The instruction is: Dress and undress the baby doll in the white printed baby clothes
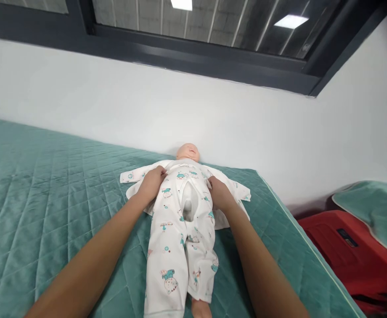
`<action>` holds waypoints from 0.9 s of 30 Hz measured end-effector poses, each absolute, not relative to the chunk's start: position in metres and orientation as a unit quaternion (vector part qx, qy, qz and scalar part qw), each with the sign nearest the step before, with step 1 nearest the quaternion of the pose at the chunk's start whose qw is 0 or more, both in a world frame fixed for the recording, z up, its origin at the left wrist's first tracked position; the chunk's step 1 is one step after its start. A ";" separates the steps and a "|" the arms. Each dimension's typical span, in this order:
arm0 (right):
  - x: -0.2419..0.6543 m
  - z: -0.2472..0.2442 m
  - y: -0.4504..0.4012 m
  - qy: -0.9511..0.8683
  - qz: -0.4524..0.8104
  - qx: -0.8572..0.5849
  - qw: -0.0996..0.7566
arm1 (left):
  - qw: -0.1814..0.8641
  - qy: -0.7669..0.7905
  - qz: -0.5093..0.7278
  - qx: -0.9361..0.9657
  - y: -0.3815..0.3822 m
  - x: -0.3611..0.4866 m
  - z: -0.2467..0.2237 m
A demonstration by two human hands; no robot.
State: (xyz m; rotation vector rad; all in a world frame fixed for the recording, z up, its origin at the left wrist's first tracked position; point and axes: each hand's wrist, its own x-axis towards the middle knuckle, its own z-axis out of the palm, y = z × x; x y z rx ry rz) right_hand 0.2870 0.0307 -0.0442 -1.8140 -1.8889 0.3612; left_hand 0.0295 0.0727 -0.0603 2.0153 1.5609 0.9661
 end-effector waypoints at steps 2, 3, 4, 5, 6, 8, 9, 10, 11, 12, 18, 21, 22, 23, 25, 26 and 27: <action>0.288 -0.048 0.034 -0.684 0.139 -0.672 0.248 | 0.220 0.566 0.342 0.717 0.073 0.030 -0.061; 0.290 -0.049 0.036 -0.678 0.144 -0.676 0.250 | 0.228 0.569 0.341 0.713 0.072 0.030 -0.061; 0.292 -0.051 0.037 -0.673 0.152 -0.678 0.253 | 0.236 0.570 0.342 0.708 0.071 0.030 -0.061; 0.294 -0.053 0.038 -0.670 0.162 -0.677 0.258 | 0.246 0.568 0.345 0.705 0.069 0.029 -0.061; 0.296 -0.055 0.039 -0.668 0.174 -0.674 0.265 | 0.257 0.562 0.348 0.705 0.068 0.028 -0.060; 0.300 -0.058 0.040 -0.666 0.205 -0.660 0.282 | 0.286 0.539 0.346 0.713 0.064 0.025 -0.058; 0.301 -0.060 0.040 -0.666 0.221 -0.651 0.291 | 0.305 0.522 0.340 0.721 0.063 0.022 -0.057; 0.302 -0.062 0.040 -0.665 0.236 -0.642 0.300 | 0.324 0.504 0.332 0.729 0.061 0.020 -0.056; 0.303 -0.063 0.040 -0.664 0.251 -0.633 0.309 | 0.341 0.486 0.323 0.737 0.059 0.018 -0.054; 0.304 -0.065 0.041 -0.663 0.263 -0.626 0.317 | 0.354 0.473 0.316 0.742 0.058 0.016 -0.053; 0.302 -0.067 0.041 -0.640 0.355 -0.581 0.358 | 0.343 0.526 0.311 0.714 0.053 0.019 -0.047; 0.300 -0.065 0.041 -0.621 0.387 -0.579 0.360 | 0.320 0.548 0.314 0.706 0.054 0.023 -0.046; 0.300 -0.065 0.040 -0.617 0.398 -0.575 0.361 | 0.313 0.547 0.319 0.708 0.055 0.024 -0.046; 0.299 -0.065 0.040 -0.614 0.411 -0.568 0.362 | 0.307 0.543 0.326 0.711 0.055 0.024 -0.046; 0.298 -0.065 0.039 -0.607 0.438 -0.549 0.372 | 0.300 0.532 0.342 0.715 0.053 0.025 -0.044; 0.298 -0.065 0.039 -0.601 0.451 -0.540 0.379 | 0.298 0.527 0.349 0.715 0.052 0.026 -0.043; 0.297 -0.065 0.038 -0.596 0.462 -0.531 0.385 | 0.297 0.525 0.355 0.714 0.051 0.027 -0.042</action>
